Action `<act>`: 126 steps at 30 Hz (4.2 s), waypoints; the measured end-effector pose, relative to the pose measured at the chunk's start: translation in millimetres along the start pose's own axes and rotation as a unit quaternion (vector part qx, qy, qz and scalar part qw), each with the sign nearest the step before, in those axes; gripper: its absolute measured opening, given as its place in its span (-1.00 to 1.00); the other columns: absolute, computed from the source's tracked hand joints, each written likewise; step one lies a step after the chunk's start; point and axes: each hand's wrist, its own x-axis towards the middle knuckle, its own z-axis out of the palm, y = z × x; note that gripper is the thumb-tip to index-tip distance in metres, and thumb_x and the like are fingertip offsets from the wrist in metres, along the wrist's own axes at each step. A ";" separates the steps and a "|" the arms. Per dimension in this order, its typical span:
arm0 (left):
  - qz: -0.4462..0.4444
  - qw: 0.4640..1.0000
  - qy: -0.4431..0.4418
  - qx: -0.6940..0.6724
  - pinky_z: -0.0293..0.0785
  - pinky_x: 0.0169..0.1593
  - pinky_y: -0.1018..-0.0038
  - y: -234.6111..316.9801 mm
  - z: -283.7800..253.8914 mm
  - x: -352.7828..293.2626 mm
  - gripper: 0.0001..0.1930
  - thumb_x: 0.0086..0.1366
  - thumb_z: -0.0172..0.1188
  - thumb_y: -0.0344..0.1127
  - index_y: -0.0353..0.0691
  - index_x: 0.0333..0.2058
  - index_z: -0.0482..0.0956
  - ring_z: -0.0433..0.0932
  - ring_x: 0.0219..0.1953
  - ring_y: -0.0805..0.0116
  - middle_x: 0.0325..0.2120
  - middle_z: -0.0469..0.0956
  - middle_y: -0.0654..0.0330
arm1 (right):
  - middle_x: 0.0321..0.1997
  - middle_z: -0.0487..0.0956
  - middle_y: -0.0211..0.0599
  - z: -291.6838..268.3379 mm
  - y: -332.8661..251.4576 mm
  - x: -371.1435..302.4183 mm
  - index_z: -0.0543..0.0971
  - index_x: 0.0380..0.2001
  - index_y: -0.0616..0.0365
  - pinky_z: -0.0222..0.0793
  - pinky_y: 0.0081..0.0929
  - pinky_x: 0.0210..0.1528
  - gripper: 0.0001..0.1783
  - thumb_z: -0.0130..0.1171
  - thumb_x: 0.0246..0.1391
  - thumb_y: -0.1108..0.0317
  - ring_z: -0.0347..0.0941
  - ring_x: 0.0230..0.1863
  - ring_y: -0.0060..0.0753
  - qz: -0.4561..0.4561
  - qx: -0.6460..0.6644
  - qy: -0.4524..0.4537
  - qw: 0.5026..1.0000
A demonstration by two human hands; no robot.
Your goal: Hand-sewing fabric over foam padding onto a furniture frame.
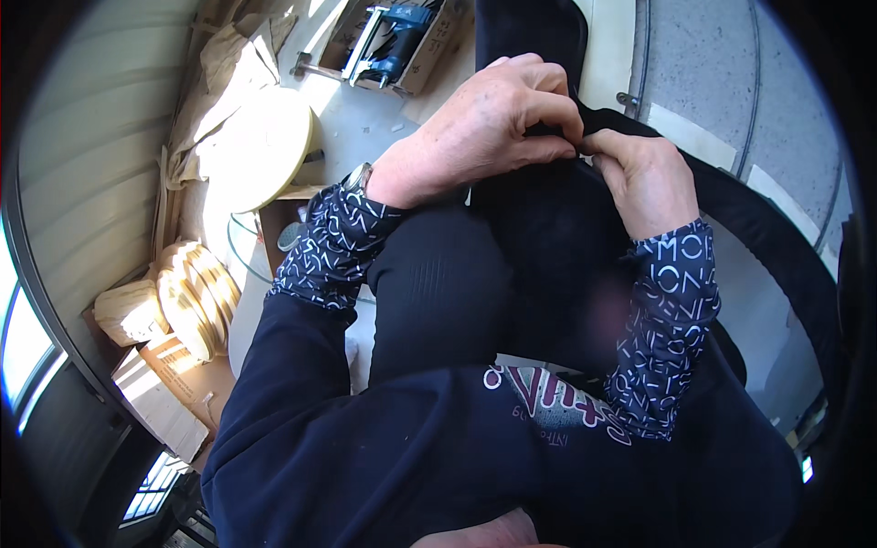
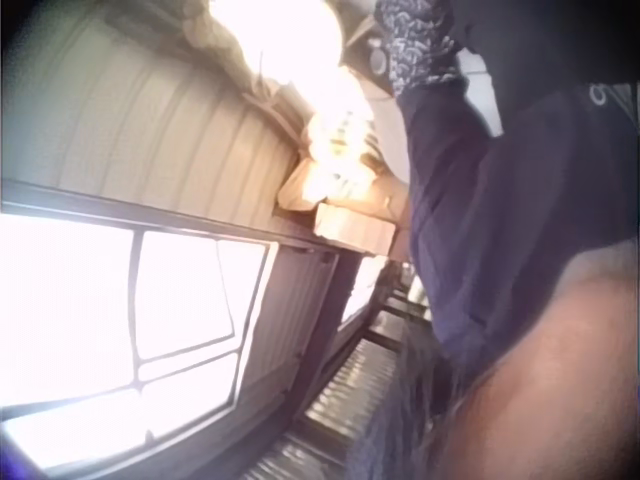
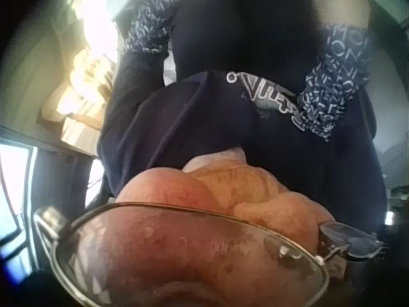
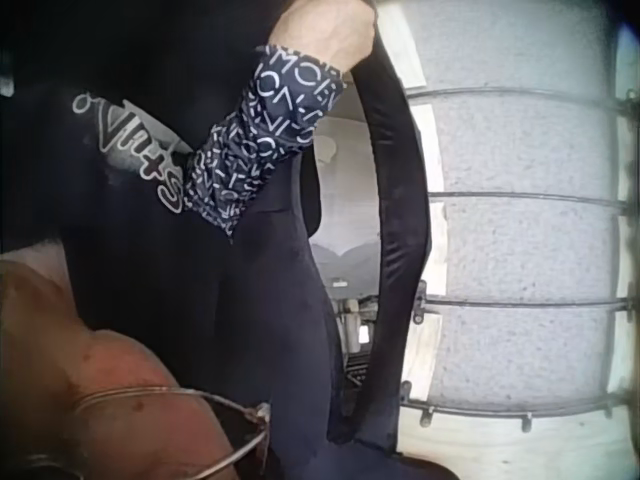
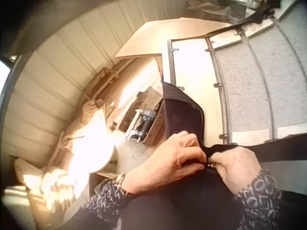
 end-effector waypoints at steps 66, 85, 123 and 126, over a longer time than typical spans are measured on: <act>0.006 0.985 -0.066 0.161 0.65 -0.19 0.31 -28.1 25.2 -24.7 -0.86 0.29 0.29 -0.39 -0.08 -0.20 0.76 0.71 -0.24 0.14 -0.31 0.65 0.20 | -0.26 0.71 -0.04 81.7 -5.7 -24.7 0.62 -0.14 0.17 0.58 -0.21 -0.21 -0.87 0.32 0.25 0.45 0.69 -0.21 0.09 -0.025 0.027 0.123 0.992; -0.015 0.987 -0.070 0.144 0.60 -0.21 0.20 -42.2 33.2 -38.9 -0.89 0.20 0.33 -0.38 -0.20 -0.29 0.66 0.64 -0.22 0.06 -0.23 0.57 0.14 | -0.30 0.71 -0.09 82.9 2.5 -7.8 0.64 -0.14 0.14 0.57 -0.18 -0.27 -0.85 0.34 0.24 0.44 0.68 -0.28 0.06 -0.038 -0.028 0.120 0.992; -0.052 0.968 -0.119 0.213 0.64 -0.20 0.20 -38.4 32.1 -19.3 -0.90 0.18 0.34 -0.33 -0.19 -0.35 0.68 0.70 -0.25 0.01 -0.40 0.67 0.11 | -0.35 0.67 0.00 63.3 5.1 -16.7 0.66 0.01 0.04 0.54 -0.15 -0.28 -0.73 0.35 0.24 0.40 0.67 -0.30 0.11 0.023 -0.065 0.105 0.992; -0.051 0.981 -0.068 0.174 0.63 -0.20 0.20 -38.7 26.7 -28.7 -0.89 0.18 0.34 -0.33 -0.21 -0.34 0.67 0.70 -0.24 0.00 -0.39 0.67 0.09 | -0.34 0.68 -0.02 59.7 2.8 -12.7 0.67 -0.02 0.04 0.54 -0.16 -0.27 -0.75 0.35 0.23 0.39 0.67 -0.29 0.10 0.004 -0.063 0.102 0.993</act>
